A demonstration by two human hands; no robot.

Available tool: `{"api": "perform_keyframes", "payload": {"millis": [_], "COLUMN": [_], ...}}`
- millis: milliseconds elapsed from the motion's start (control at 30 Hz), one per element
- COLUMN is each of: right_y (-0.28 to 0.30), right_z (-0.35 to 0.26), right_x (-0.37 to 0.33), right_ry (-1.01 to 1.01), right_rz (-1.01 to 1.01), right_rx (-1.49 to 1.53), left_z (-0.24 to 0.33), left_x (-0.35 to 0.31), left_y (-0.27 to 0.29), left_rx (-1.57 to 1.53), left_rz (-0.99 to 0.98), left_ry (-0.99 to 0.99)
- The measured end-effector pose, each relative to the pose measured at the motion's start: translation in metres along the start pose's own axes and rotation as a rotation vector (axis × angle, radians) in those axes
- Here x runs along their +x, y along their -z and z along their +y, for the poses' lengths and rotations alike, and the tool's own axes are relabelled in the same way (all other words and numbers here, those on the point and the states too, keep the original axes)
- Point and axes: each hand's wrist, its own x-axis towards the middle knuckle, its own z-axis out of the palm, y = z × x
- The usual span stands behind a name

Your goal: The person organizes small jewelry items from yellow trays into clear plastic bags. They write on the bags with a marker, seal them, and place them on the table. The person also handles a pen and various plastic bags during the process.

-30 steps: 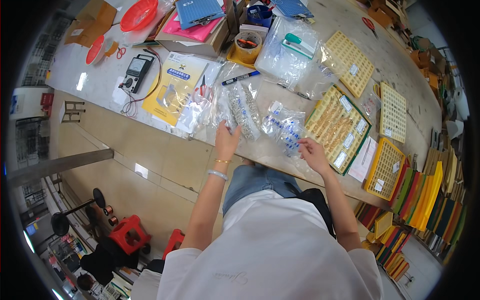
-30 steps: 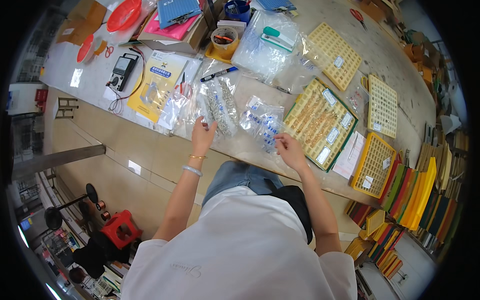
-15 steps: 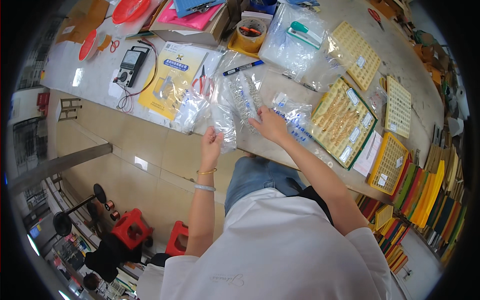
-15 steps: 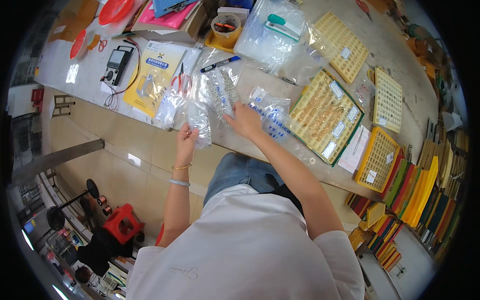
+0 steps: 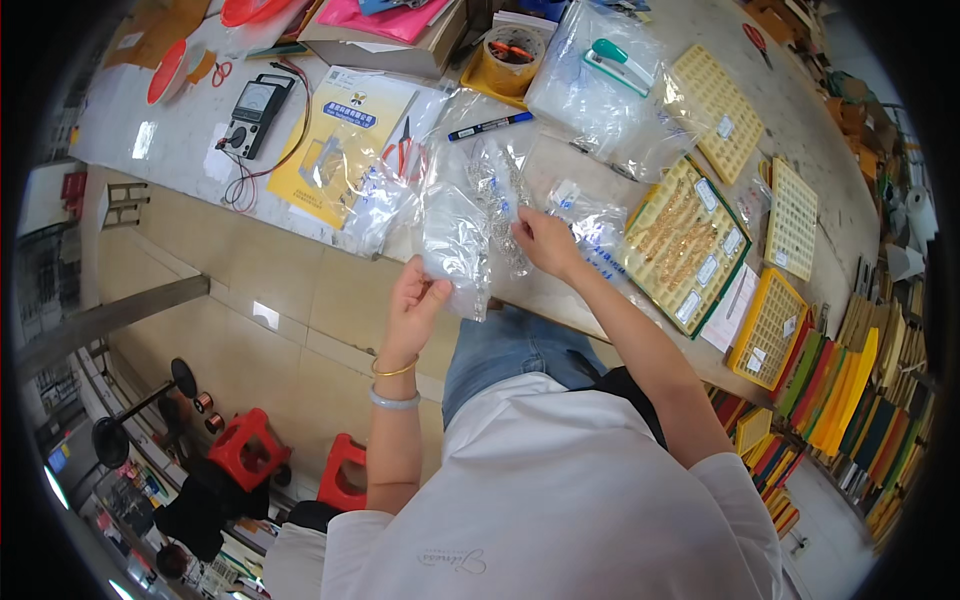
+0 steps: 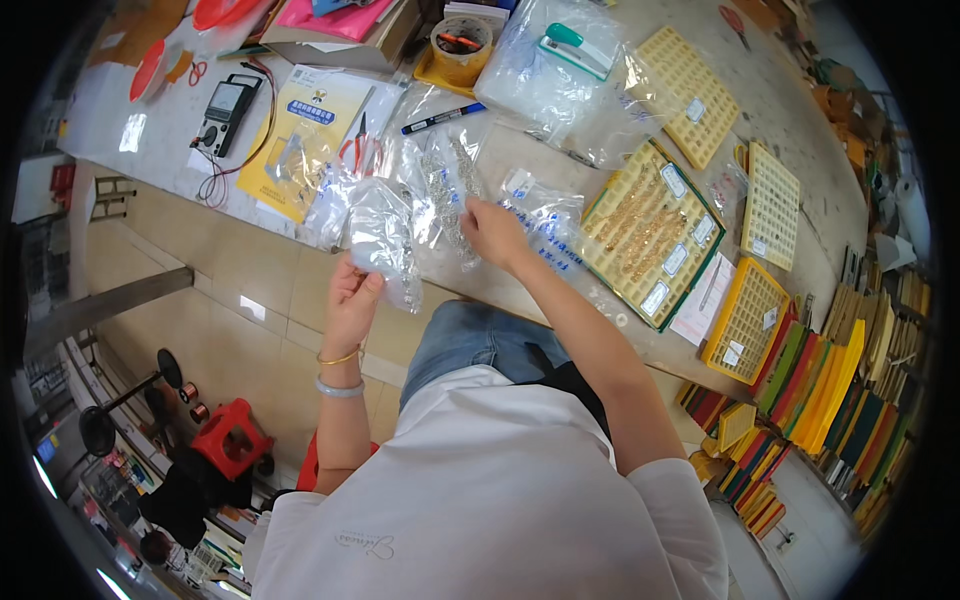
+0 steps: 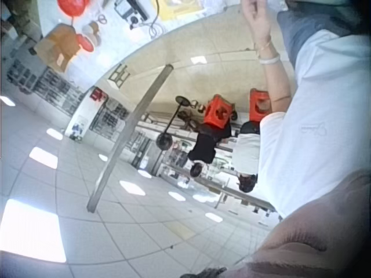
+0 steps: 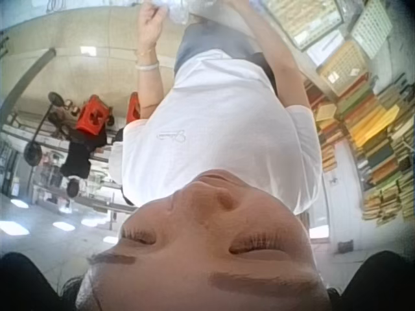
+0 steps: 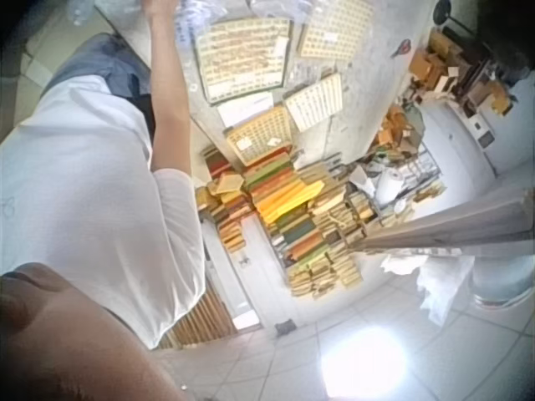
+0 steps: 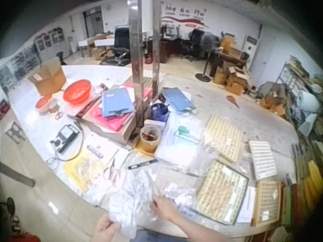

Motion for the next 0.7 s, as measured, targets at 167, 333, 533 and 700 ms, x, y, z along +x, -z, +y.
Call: {"api": "perform_keyframes", "payload": {"millis": [167,333,533,700], "right_y": [0.0,0.049,0.099,0.109], "right_z": [0.003,-0.041,-0.082,-0.068], "right_x": [-0.01,-0.038,-0.076,-0.089], "right_ry": [-0.018,0.021,0.233,0.383], "right_rz": [0.033,-0.096,-0.161,-0.137], "right_rx": [0.038,0.745,0.85,0.846], "left_z": [0.024,0.012,0.003,0.0], "left_x": [0.003,0.001,-0.017,-0.02], "left_y": [-0.027,-0.033,-0.06,-0.067], "left_rx": [-0.246,-0.894,-1.4,-1.582], "left_rz": [0.017,-0.17,-0.111,-0.365], "left_ry": [0.007,0.165,0.446,0.508]}}
